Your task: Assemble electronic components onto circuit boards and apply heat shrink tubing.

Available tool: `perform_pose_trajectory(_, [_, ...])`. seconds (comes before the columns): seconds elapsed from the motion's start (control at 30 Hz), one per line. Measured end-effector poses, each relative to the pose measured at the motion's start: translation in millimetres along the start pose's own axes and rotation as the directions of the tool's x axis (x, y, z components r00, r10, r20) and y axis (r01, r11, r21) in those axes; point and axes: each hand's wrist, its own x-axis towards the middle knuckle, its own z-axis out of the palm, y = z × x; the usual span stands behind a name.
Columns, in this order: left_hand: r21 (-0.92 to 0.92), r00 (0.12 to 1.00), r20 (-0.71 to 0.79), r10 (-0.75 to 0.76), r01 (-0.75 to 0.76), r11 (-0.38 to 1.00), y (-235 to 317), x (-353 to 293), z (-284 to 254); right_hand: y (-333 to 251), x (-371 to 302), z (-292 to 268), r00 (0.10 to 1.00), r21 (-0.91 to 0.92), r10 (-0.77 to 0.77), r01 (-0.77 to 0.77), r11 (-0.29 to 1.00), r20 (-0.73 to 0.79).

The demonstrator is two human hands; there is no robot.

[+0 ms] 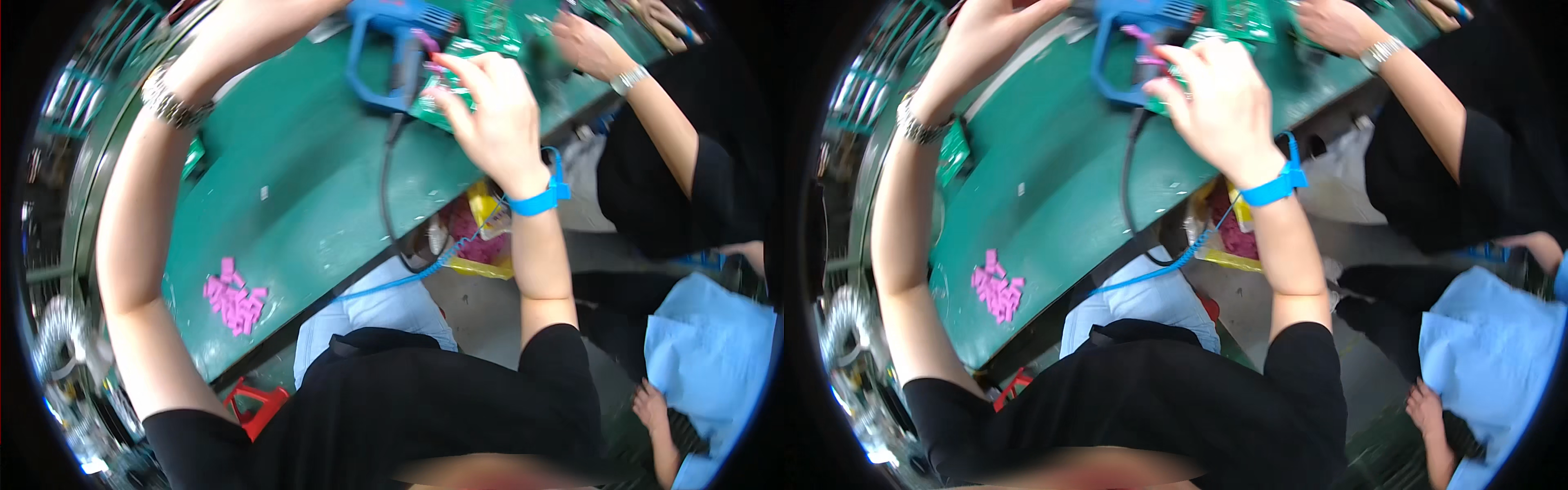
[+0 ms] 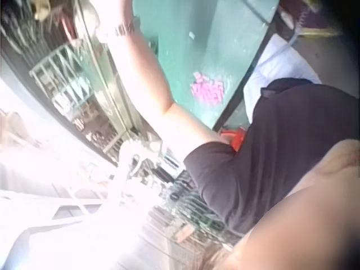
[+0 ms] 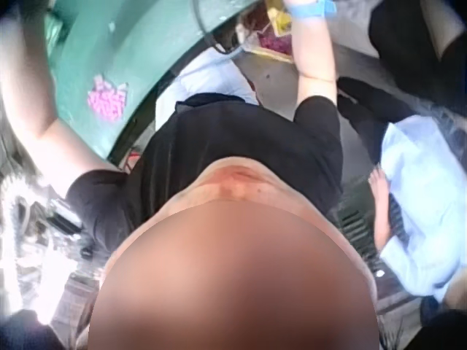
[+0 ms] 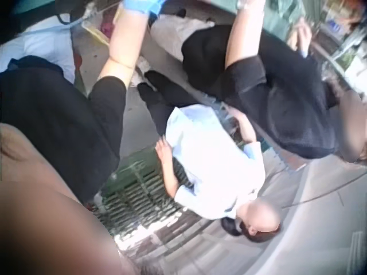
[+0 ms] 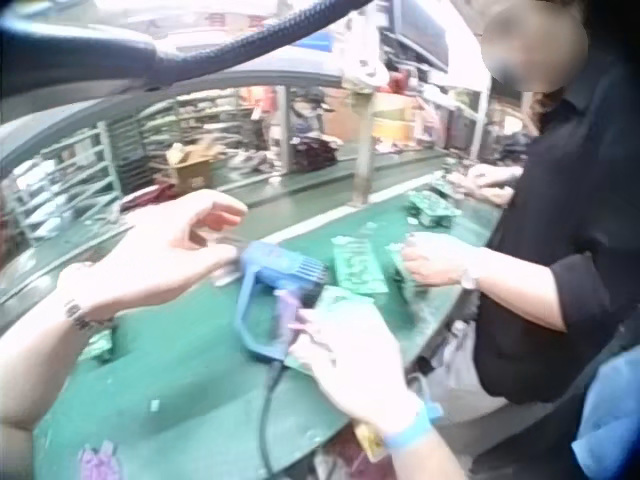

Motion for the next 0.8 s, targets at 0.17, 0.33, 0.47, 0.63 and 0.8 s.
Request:
perform_pose_trajectory(0.17, [-0.208, 0.992, 0.059, -0.11, 0.12, 0.971, -67, -66, 1, 11, -1, -26, 0.991, -0.047, 0.087, -0.083, 0.995, 0.105])
perform_pose_trajectory(0.33, [-0.23, 0.94, 0.111, -0.323, 0.34, 0.912, -109, -193, -2, 17, -10, -52, 0.961, -0.218, 0.244, -0.212, 0.953, 0.13])
perform_pose_trajectory(0.47, [-0.487, 0.647, -0.182, -0.741, 0.595, 0.639, -169, -220, -5, 42, -23, -48, 0.962, -0.298, 0.264, -0.231, 0.926, 0.074])
perform_pose_trajectory(0.63, [-0.388, 0.699, -0.434, -0.568, 0.424, 0.818, -241, -191, -3, 42, -37, -48, 0.918, -0.358, 0.396, -0.366, 0.859, 0.011])
perform_pose_trajectory(0.8, [-0.273, 0.854, -0.305, -0.421, 0.345, 0.898, -236, -173, -2, -50, -57, -39, 0.859, -0.033, 0.48, -0.493, 0.87, -0.182])
